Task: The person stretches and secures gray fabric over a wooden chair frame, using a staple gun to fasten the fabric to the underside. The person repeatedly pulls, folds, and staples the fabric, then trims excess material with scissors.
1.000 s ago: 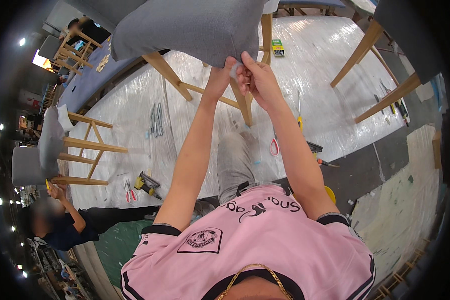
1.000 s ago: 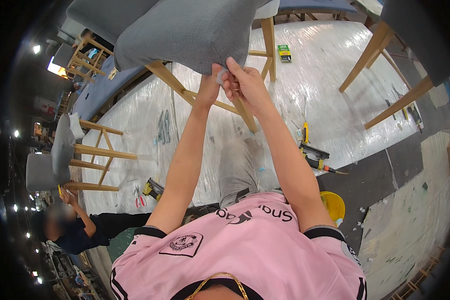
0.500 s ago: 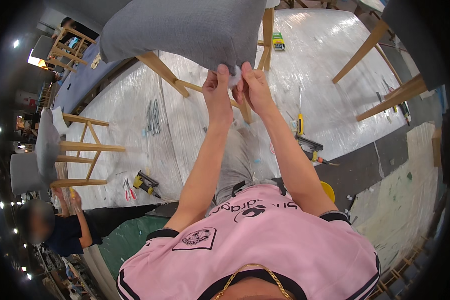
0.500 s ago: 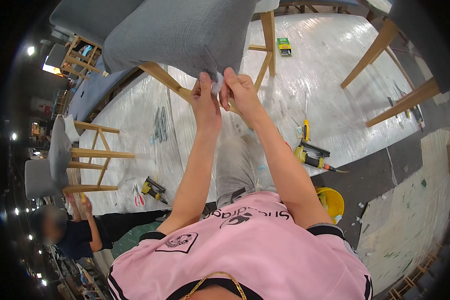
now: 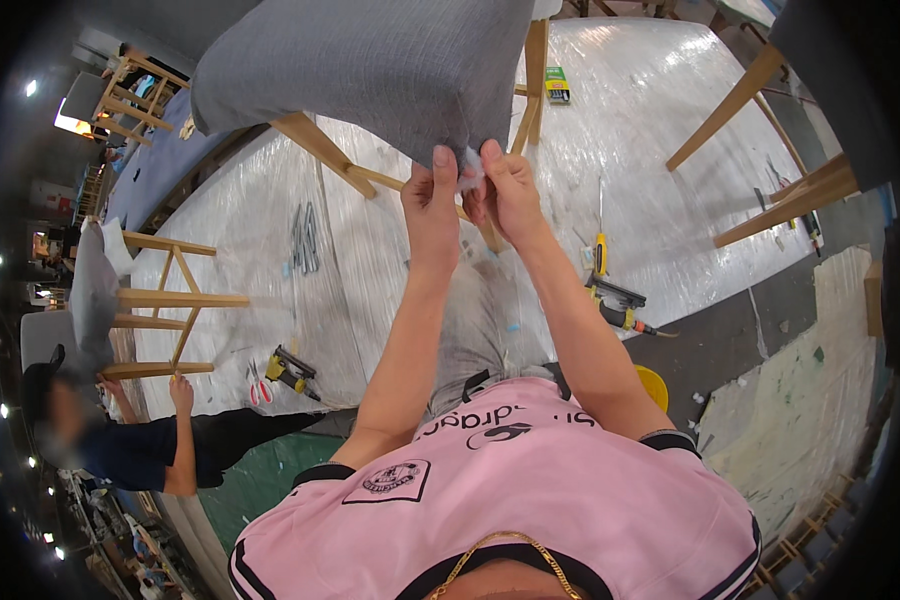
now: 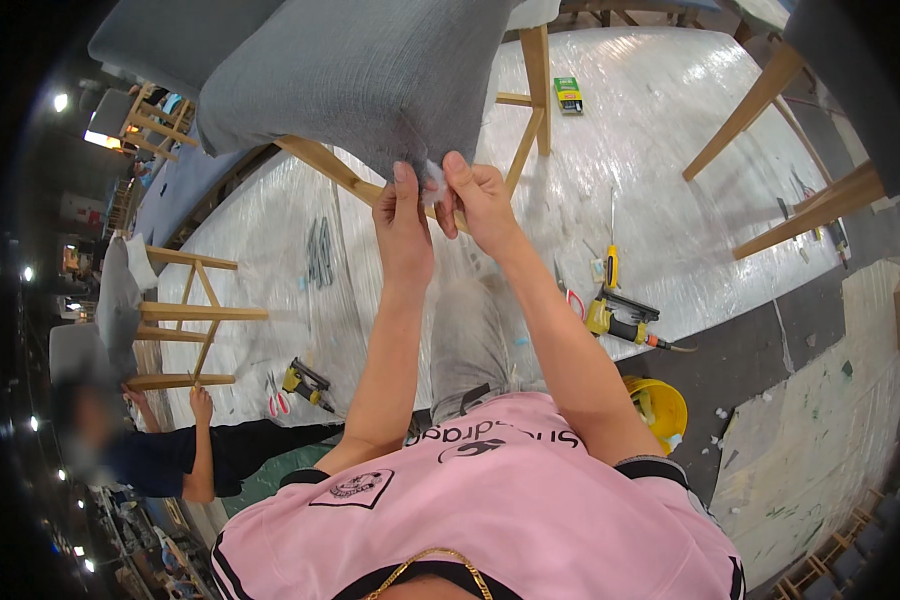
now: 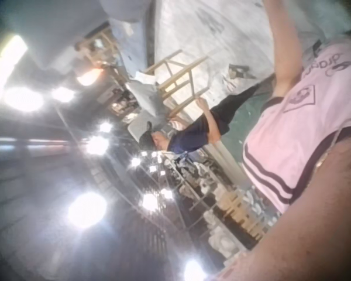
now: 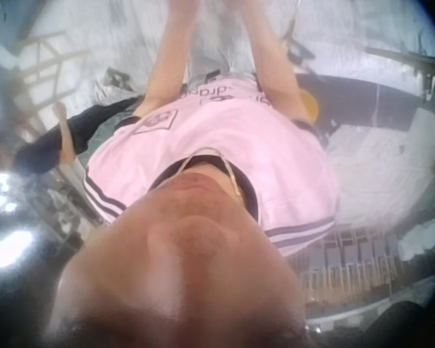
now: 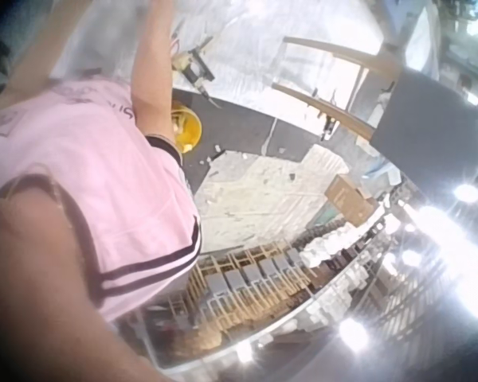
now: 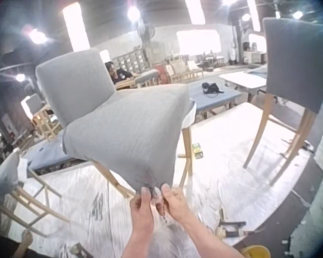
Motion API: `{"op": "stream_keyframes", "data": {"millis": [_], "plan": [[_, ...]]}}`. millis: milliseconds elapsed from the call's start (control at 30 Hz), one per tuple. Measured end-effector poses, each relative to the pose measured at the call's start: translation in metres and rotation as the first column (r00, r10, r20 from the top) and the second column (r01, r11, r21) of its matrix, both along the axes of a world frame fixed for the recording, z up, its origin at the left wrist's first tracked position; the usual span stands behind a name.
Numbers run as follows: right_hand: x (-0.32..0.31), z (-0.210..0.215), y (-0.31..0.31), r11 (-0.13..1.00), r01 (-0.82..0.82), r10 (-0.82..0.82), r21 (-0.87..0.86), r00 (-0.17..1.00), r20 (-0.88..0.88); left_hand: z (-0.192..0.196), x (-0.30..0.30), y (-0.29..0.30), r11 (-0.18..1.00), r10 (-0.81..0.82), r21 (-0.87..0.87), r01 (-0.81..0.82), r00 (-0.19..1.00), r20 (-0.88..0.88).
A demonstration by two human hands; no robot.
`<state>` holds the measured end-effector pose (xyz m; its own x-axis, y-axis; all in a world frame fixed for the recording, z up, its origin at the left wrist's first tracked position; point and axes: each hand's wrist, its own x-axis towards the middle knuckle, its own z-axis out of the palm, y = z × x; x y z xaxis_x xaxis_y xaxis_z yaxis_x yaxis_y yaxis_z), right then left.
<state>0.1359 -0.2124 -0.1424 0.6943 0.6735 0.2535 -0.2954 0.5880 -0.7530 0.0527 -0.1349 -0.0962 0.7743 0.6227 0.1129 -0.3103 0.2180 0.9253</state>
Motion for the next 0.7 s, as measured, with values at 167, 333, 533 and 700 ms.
{"op": "stream_keyframes", "data": {"millis": [167, 333, 533, 700], "plan": [[0.0, 0.004, 0.001, 1.0, 0.003, -0.003, 0.012, 1.0, 0.017, 0.003, 0.0, 0.0, 0.996, -0.021, 0.079, 0.031, 0.993, -0.12], [0.002, 0.004, -0.005, 0.995, 0.062, -0.053, -0.083, 0.992, 0.112, -0.009, 0.004, 0.006, 0.964, 0.061, 0.262, -0.035, 0.994, -0.093], [-0.003, 0.0, -0.008, 0.992, 0.079, -0.069, -0.095, 0.992, 0.101, -0.026, 0.006, 0.002, 0.955, 0.1, 0.282, -0.087, 0.994, -0.034], [0.001, -0.014, -0.007, 0.993, 0.071, -0.059, -0.091, 0.989, 0.134, -0.045, 0.013, 0.005, 0.931, 0.176, 0.318, -0.178, 0.984, 0.036]]}}
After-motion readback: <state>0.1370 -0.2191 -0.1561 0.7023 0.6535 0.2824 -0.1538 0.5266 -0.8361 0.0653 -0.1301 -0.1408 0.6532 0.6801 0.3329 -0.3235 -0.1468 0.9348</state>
